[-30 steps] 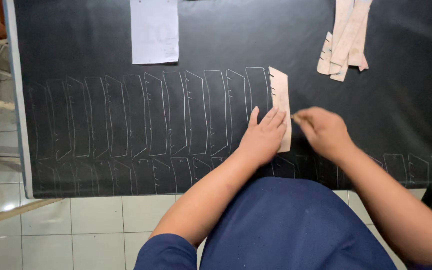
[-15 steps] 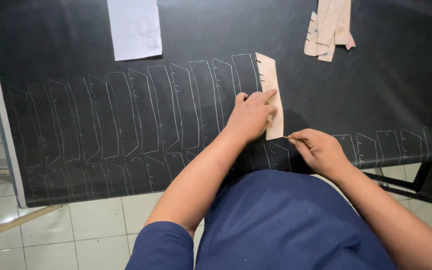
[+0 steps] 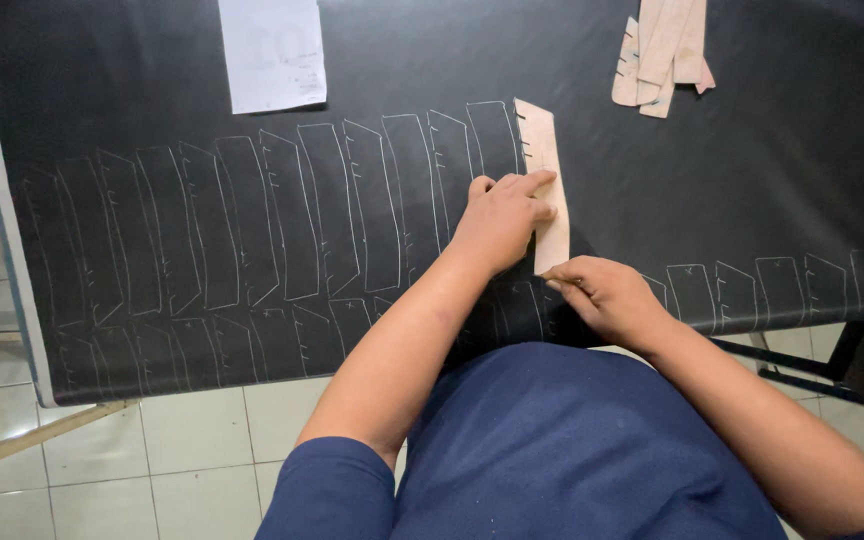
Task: The person uses a small pink paper template and a yellow pencil to mark a series of identical shapes on a large black fabric laid on a table. They repeatedly position the template, trace its outline, and move it to the next spot, creating a row of marked patterns.
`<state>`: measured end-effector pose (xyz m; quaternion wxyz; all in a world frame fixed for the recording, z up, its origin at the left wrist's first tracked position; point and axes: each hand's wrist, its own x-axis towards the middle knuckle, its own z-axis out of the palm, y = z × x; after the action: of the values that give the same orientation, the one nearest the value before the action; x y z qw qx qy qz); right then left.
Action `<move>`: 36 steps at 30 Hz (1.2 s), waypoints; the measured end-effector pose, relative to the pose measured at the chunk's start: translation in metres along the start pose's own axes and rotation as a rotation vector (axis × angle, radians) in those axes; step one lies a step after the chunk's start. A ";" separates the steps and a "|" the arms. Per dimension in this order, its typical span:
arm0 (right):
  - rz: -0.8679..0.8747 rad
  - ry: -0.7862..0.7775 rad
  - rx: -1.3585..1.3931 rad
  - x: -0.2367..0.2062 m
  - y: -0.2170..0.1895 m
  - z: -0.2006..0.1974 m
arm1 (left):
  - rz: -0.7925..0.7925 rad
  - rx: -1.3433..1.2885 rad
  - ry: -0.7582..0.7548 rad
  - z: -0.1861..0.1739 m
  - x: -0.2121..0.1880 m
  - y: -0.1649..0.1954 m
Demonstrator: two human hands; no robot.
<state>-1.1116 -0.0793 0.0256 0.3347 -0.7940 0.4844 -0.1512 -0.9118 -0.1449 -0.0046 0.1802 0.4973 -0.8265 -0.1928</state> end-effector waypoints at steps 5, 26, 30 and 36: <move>-0.026 0.023 -0.086 0.005 -0.003 -0.001 | -0.028 -0.052 0.011 0.003 0.000 -0.001; 0.631 0.079 0.824 0.019 0.036 -0.028 | -0.716 -0.680 0.273 0.037 -0.023 0.050; 0.683 0.045 0.939 0.018 0.036 -0.036 | -0.740 -0.817 0.312 0.047 -0.010 0.044; 0.758 0.011 1.058 0.014 0.057 -0.047 | -0.501 -0.430 0.208 0.035 0.005 0.067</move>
<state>-1.1697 -0.1267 0.0197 0.7082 -0.2950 0.5928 -0.2449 -0.9817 -0.1154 -0.0005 0.3114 0.6523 -0.5965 -0.3489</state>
